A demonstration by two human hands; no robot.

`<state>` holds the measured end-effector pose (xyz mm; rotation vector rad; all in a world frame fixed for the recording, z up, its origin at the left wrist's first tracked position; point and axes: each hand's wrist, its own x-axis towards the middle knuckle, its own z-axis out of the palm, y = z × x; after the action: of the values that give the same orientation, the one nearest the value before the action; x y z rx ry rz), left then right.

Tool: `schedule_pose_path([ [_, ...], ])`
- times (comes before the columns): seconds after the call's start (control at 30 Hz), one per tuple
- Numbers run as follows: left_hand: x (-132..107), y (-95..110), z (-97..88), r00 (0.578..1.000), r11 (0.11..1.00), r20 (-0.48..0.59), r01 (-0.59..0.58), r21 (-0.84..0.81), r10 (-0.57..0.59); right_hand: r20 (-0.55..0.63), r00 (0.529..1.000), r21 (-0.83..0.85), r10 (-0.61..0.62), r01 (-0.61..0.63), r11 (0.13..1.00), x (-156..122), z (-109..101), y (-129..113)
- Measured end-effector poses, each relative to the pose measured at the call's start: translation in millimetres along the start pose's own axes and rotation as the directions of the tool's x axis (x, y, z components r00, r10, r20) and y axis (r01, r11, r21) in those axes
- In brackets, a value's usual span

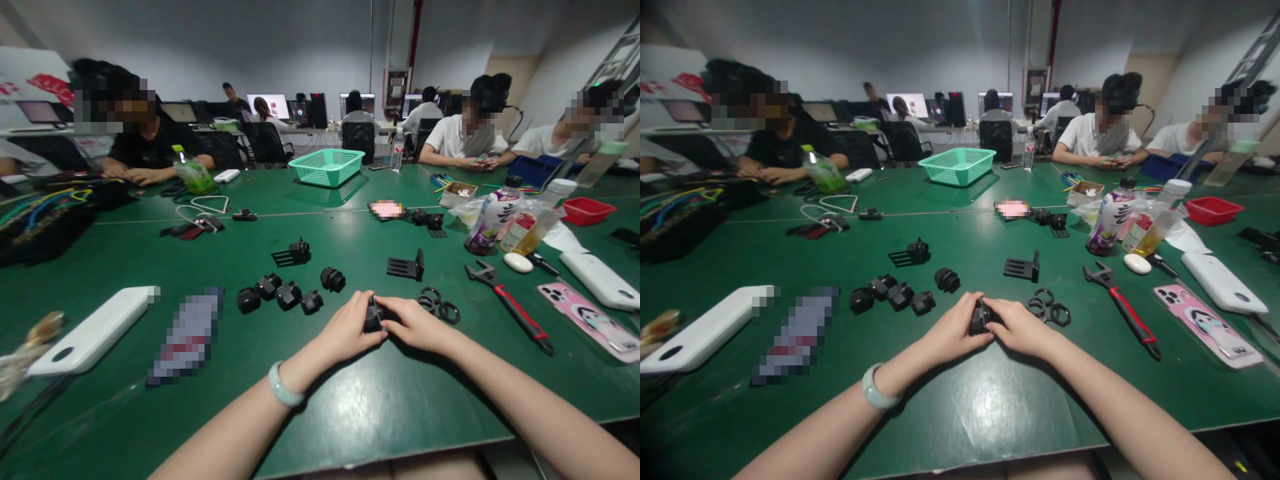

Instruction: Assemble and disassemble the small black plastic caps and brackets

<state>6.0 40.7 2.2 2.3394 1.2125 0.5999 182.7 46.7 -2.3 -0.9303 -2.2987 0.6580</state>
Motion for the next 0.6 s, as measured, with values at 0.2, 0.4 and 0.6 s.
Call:
schedule_pose_path([
  [0.2, -0.8, -0.3, 0.0, 1.0, 0.999, -0.007, 0.015, -0.033, -0.015, -0.038, 0.997, 0.007, 0.07, -0.07, 0.998, -1.2, 1.3, -2.4],
  [0.4, 0.5, -1.3, -0.6, 1.0, 0.999, 0.028, 0.01, -0.037, -0.009, -0.042, 0.998, -0.016, 0.046, -0.047, 0.999, -3.2, 4.1, -1.2],
  [0.6, 0.5, -2.7, 0.5, 0.999, 1.0, 0.042, 0.008, -0.02, -0.007, -0.037, 0.999, -0.046, 0.016, -0.018, 0.999, -5.9, 7.7, 1.7],
])
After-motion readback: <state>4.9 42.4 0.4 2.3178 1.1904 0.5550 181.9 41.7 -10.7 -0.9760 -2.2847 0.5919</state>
